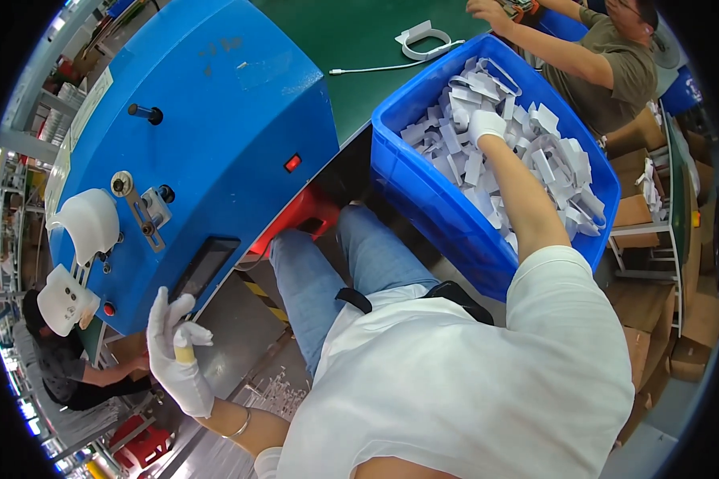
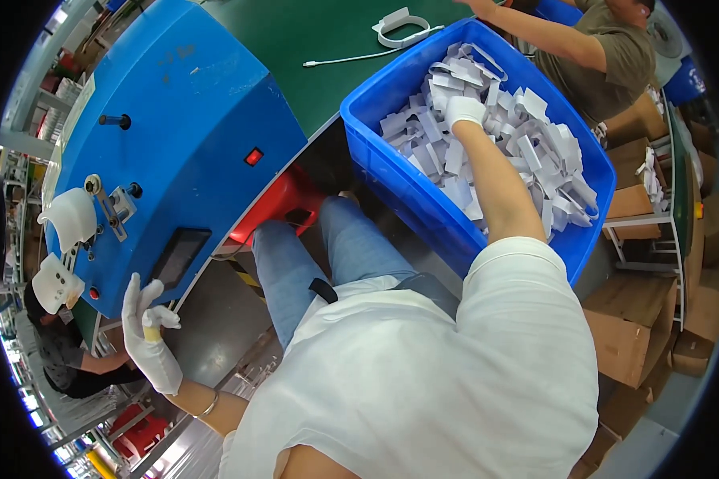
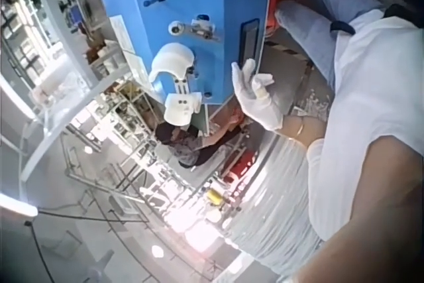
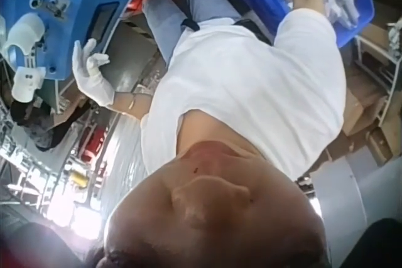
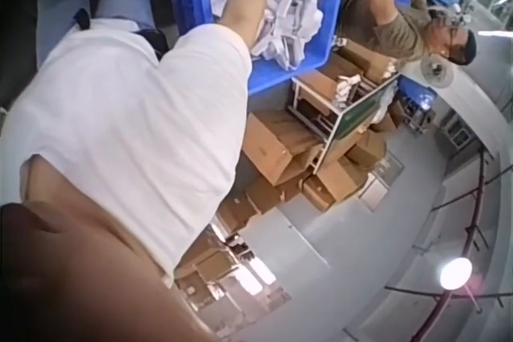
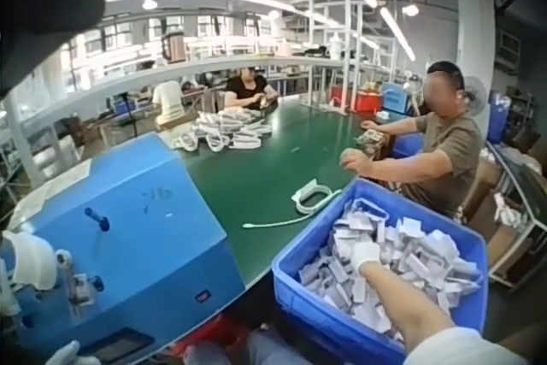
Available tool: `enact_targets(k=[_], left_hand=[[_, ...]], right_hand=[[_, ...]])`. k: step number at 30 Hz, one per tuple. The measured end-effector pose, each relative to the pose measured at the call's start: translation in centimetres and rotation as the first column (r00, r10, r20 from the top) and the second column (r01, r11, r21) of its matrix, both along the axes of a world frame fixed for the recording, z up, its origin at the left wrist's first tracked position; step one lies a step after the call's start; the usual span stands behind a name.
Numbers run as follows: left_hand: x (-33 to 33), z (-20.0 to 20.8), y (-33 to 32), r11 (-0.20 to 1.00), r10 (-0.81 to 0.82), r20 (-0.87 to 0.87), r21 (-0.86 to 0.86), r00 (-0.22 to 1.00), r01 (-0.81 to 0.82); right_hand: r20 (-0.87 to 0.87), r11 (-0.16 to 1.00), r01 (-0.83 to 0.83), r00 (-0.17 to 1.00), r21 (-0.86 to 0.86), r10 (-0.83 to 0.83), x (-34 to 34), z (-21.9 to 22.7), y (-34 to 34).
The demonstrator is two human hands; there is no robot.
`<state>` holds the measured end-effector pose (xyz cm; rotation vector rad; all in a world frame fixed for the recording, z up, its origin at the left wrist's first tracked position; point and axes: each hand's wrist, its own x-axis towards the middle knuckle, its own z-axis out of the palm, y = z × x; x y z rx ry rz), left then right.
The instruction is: Insert electrical cables into a processing machine and organize them into a storage bin.
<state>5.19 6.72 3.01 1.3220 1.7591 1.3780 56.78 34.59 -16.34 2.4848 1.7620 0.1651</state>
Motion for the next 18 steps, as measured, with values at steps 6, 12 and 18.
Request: enact_targets(k=[6, 12, 18], left_hand=[[4.5, 0.5, 3.0, 0.961, -0.264, 0.072, -0.06, 0.962, 0.268], [9.9, 1.5, 6.7, 0.919, -0.247, -0.344, 0.214, 0.906, 0.332], [9.4, 3.9, 6.0, 0.891, 0.083, -0.186, 0.455, 0.979, 0.011]], right_hand=[[-0.631, 0.963, -0.125, 0.733, 0.24, 0.253, -1.3, 9.4, -2.0], [-0.967, 0.942, -0.248, 0.055, 0.226, 0.247, -16.0, 22.3, -9.8], [-0.928, 0.801, -0.486, -0.299, 0.349, 0.223, -24.3, 26.3, -13.7]])
